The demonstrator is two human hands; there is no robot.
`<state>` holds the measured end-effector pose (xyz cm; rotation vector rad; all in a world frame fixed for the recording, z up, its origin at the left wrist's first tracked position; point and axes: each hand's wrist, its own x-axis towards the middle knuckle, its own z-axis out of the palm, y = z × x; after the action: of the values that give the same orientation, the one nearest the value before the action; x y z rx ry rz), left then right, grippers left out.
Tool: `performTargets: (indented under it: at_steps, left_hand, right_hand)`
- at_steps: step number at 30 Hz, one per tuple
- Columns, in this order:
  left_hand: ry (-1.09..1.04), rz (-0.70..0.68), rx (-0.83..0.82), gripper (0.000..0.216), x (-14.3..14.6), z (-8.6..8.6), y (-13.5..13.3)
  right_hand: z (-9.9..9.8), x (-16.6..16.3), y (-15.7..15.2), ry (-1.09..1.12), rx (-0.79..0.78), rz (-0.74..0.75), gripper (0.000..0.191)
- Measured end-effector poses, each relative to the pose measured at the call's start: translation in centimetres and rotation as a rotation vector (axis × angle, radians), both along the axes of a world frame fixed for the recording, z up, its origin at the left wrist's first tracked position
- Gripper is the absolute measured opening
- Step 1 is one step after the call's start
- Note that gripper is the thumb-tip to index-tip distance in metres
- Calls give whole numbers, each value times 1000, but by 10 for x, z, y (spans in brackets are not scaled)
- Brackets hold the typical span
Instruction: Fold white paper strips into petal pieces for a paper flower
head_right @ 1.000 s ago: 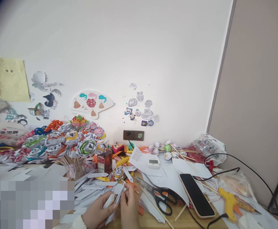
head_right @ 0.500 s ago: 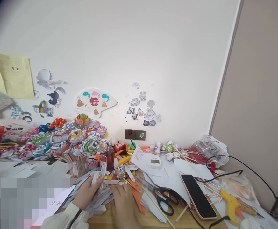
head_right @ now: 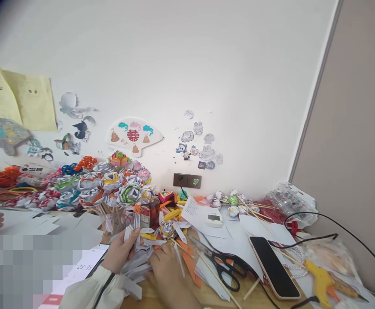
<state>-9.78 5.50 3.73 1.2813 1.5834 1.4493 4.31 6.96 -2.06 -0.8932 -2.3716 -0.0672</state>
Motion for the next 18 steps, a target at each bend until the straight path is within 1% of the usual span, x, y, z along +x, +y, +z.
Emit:
performTargets:
  at_steps: [2, 5, 9, 13, 15, 18]
  left_hand:
    - [15, 4, 4, 31, -2, -1, 1]
    - [30, -2, -7, 31, -6, -2, 3]
    - [34, 4, -32, 30, -7, -4, 5]
    - [61, 14, -26, 30, -6, -2, 3]
    - [56, 13, -12, 29, -6, -2, 2]
    - [21, 13, 18, 27, -5, -3, 2]
  right_hand:
    - [0, 0, -1, -1, -29, 14, 23]
    - [-3, 0, -3, -14, -10, -4, 19]
    - [-8, 2, -3, -26, 59, -6, 11]
    - [-11, 0, -2, -59, 175, 18, 5]
    - [-11, -2, -1, -60, 216, -3, 7]
    - [-8, -3, -1, -28, 207, -70, 8]
